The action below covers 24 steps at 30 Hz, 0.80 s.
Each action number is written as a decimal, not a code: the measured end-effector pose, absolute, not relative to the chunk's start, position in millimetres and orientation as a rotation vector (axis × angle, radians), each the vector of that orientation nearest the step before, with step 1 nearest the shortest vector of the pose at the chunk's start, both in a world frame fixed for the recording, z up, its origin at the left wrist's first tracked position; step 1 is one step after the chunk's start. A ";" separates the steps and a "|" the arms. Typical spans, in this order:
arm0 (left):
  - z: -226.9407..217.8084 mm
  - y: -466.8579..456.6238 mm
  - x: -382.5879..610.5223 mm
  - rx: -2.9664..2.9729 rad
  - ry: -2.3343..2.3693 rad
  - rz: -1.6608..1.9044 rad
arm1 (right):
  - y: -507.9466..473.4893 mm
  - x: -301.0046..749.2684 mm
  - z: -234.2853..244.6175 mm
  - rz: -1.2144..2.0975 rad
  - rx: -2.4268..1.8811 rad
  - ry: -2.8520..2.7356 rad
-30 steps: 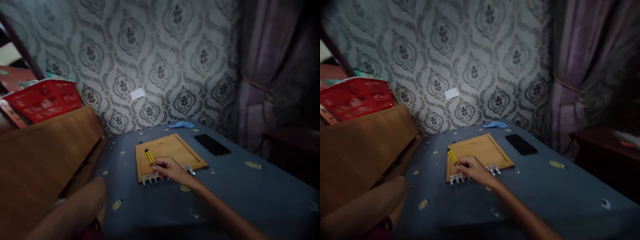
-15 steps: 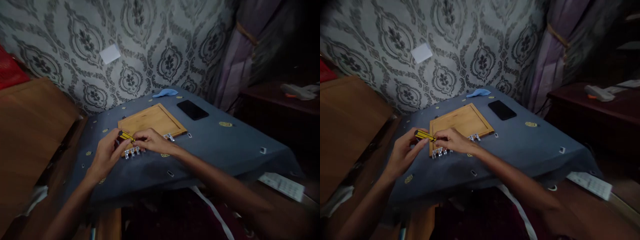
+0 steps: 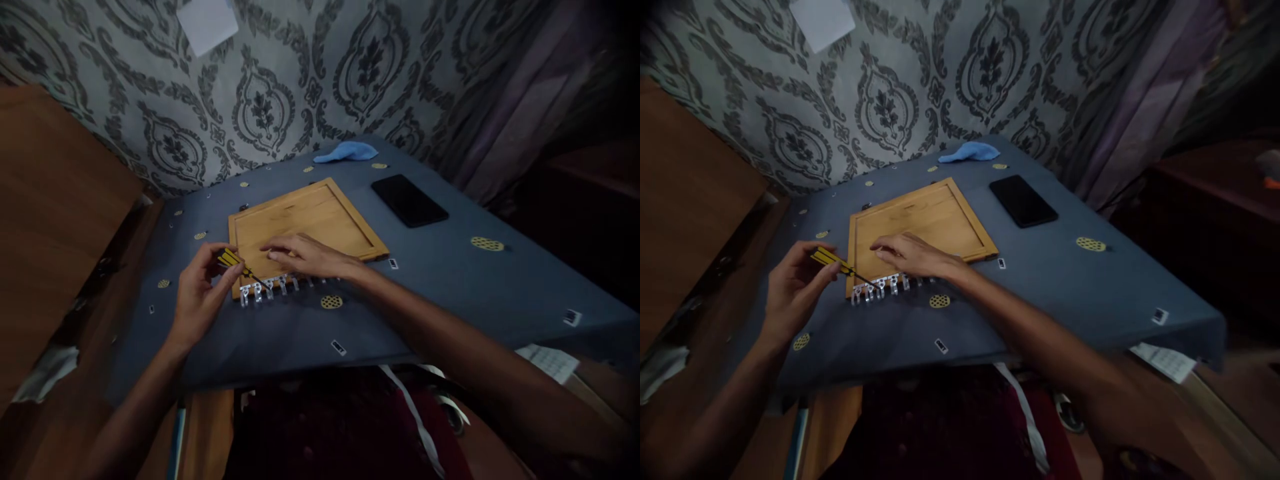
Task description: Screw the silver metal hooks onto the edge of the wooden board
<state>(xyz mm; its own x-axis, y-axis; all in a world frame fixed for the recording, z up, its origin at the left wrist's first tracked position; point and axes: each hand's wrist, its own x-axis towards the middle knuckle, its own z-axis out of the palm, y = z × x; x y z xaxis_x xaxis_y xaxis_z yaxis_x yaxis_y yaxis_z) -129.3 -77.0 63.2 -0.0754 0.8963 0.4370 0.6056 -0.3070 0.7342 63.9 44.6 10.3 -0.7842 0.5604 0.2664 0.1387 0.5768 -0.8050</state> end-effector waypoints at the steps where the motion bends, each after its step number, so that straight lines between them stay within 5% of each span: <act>1: 58.9 -75.5 -130.2 1.882 1.639 1.343 | 45.4 63.6 7.4 1.114 -0.566 -2.329; 24: 27.5 -64.8 -139.0 2.171 1.867 1.294 | 44.6 66.3 -5.0 1.276 -0.566 -2.509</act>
